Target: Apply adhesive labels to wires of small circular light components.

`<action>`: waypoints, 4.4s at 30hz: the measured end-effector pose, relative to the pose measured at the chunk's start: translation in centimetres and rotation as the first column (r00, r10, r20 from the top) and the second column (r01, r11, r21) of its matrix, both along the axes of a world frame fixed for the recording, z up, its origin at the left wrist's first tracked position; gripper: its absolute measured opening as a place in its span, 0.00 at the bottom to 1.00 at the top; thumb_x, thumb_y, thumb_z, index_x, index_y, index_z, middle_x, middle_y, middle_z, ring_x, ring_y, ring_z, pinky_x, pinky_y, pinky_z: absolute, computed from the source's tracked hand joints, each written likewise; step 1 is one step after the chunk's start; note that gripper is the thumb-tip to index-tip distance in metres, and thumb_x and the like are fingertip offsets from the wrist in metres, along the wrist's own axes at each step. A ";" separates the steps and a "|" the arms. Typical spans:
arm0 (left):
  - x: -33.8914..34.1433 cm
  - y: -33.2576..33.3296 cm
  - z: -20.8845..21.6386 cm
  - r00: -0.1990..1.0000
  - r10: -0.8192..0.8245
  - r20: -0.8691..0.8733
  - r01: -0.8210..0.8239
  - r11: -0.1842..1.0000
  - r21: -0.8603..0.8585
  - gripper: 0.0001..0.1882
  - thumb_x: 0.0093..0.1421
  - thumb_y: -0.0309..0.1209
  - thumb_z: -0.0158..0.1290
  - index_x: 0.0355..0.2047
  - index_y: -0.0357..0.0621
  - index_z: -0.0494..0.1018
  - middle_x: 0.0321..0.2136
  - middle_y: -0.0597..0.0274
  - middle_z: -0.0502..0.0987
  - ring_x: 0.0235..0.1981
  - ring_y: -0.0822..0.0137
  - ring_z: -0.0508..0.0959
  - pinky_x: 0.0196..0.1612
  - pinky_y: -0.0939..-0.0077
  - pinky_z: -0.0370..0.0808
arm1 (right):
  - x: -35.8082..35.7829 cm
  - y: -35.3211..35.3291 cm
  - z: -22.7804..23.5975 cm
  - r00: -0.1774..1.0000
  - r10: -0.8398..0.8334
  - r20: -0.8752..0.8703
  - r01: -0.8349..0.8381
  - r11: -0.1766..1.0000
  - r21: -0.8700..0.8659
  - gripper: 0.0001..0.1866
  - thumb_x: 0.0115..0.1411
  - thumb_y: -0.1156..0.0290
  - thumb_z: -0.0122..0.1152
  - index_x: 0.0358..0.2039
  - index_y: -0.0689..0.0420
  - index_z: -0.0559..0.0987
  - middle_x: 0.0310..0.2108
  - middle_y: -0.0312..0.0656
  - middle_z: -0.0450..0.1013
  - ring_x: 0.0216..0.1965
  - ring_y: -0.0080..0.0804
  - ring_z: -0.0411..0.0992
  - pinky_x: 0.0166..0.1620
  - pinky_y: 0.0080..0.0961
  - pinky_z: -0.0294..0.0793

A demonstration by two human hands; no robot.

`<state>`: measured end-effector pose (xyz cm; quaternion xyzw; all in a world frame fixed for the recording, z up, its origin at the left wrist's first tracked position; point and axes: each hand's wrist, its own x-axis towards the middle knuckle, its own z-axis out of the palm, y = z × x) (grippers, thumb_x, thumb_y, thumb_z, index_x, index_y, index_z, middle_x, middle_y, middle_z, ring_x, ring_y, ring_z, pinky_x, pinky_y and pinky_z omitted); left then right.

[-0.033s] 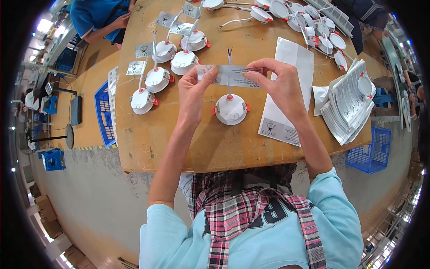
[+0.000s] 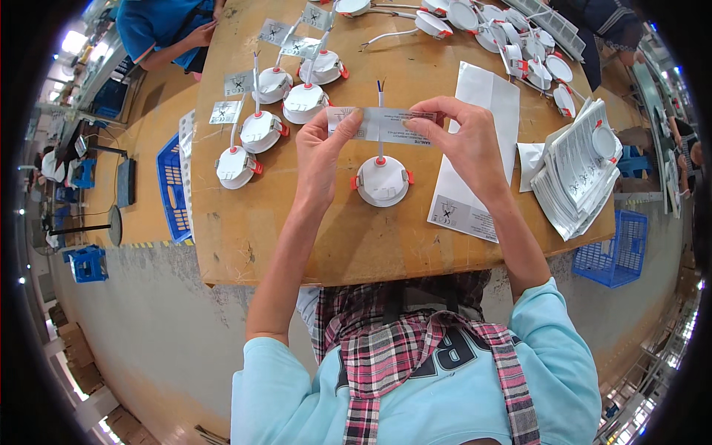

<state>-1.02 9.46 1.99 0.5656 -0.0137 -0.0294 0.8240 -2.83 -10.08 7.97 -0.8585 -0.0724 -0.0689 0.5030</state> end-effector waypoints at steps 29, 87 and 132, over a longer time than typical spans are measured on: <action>0.4 -0.3 -1.0 1.000 -0.004 0.004 0.004 1.000 -0.007 0.10 0.58 0.34 0.59 0.34 0.41 0.76 0.30 0.67 0.79 0.32 0.81 0.74 0.41 0.80 0.67 | 0.5 0.0 -1.2 0.999 -0.032 0.037 0.033 0.999 -0.018 0.09 0.52 0.73 0.65 0.33 0.64 0.81 0.26 0.43 0.77 0.26 0.26 0.71 0.32 0.22 0.72; -1.0 0.7 0.2 0.998 -0.024 0.052 0.024 1.000 0.006 0.28 0.65 0.44 0.40 0.58 0.35 0.59 0.45 0.55 0.73 0.49 0.65 0.71 0.53 0.72 0.62 | -2.4 -3.6 1.8 0.919 0.375 -0.118 -0.239 0.772 0.589 0.10 0.56 0.74 0.64 0.38 0.64 0.77 0.33 0.37 0.75 0.35 0.19 0.73 0.39 0.16 0.73; 0.7 -2.3 1.0 0.998 -0.002 0.066 -0.012 0.976 0.218 0.09 0.57 0.31 0.59 0.34 0.37 0.78 0.28 0.67 0.78 0.30 0.79 0.74 0.39 0.81 0.70 | 0.4 -2.0 -2.0 0.998 -0.065 0.018 0.063 0.992 0.107 0.08 0.51 0.75 0.66 0.33 0.63 0.81 0.27 0.41 0.76 0.28 0.23 0.70 0.34 0.20 0.71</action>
